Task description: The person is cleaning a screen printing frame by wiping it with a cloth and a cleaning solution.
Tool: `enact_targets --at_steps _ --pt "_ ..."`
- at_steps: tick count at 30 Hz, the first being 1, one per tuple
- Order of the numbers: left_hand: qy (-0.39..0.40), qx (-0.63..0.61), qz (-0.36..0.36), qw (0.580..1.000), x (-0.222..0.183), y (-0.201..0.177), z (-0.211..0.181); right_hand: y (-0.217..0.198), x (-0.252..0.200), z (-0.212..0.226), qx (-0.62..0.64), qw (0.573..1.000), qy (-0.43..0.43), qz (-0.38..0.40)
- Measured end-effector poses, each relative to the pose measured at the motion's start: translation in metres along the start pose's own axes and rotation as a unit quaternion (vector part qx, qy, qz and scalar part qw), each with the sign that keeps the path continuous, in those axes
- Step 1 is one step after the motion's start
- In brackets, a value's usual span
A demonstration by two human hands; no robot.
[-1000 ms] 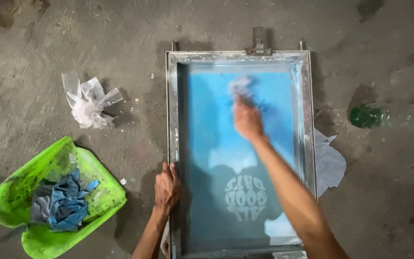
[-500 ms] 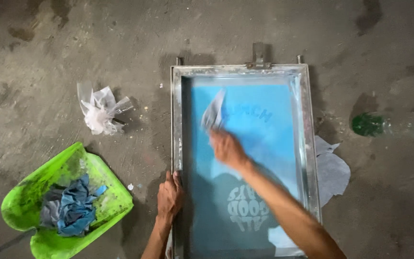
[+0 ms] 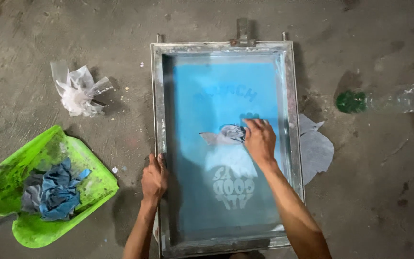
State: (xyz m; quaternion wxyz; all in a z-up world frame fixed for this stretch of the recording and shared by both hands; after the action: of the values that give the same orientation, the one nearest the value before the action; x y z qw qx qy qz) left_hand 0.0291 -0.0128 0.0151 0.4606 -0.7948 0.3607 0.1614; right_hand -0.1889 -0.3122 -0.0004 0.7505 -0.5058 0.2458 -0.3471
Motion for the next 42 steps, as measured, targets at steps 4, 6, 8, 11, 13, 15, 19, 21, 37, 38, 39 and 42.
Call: enact_targets --at_steps 4,6,8,11,13,15,19,21,37,38,39,42 --pt "0.027 -0.009 -0.019 0.999 -0.005 -0.003 -0.004 -0.011 -0.032 0.065 -0.019 0.992 -0.114 -0.042" --pt "0.032 -0.007 -0.022 0.999 -0.002 -0.002 0.003 -0.019 -0.049 0.103 -0.006 0.988 -0.147 -0.036" --pt "0.02 -0.014 -0.018 1.0 0.008 0.003 0.017 0.003 -0.06 0.106 -0.018 0.993 -0.116 0.03" --pt "0.012 -0.027 -0.018 0.999 0.003 0.008 0.01 -0.008 -0.061 0.109 -0.018 0.991 -0.133 0.023" --pt "0.005 -0.028 -0.014 0.999 -0.002 0.008 -0.005 -0.013 -0.036 0.096 -0.087 0.983 -0.163 0.003" --pt "-0.012 -0.024 0.0 1.0 -0.006 0.01 -0.006 -0.006 -0.003 0.073 -0.153 0.971 -0.185 -0.003" --pt "-0.032 0.004 -0.007 0.999 0.0 0.026 0.02 0.025 0.061 0.052 -0.066 0.996 -0.056 0.008" --pt "-0.018 0.025 -0.009 0.999 0.016 0.026 0.027 0.019 0.047 0.102 -0.024 0.998 -0.049 -0.008" --pt "-0.046 0.056 0.037 0.997 0.021 0.014 0.022 0.038 -0.044 0.118 -0.043 0.957 -0.221 0.183" --pt "-0.042 0.04 0.042 0.997 0.022 0.017 0.027 0.053 -0.055 0.065 -0.12 0.953 -0.19 0.203" --pt "-0.046 0.036 0.039 0.998 0.028 0.022 0.024 0.043 -0.011 0.056 -0.121 0.952 -0.195 0.204" --pt "-0.045 0.061 0.021 0.997 0.024 0.024 0.023 0.013 0.104 0.068 -0.121 0.983 -0.101 0.089"
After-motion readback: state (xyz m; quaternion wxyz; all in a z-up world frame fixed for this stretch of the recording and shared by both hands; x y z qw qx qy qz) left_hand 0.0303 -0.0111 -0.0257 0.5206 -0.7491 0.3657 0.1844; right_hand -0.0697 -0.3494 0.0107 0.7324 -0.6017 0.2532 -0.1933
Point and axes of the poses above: each hand's wrist, its own x-axis towards the middle knuckle, its own y-axis out of the palm, z = x × y, the point moved 6 cm from there along x, towards the middle knuckle, and after that the axes turned 2 degrees about z, right-handed, at the moved point
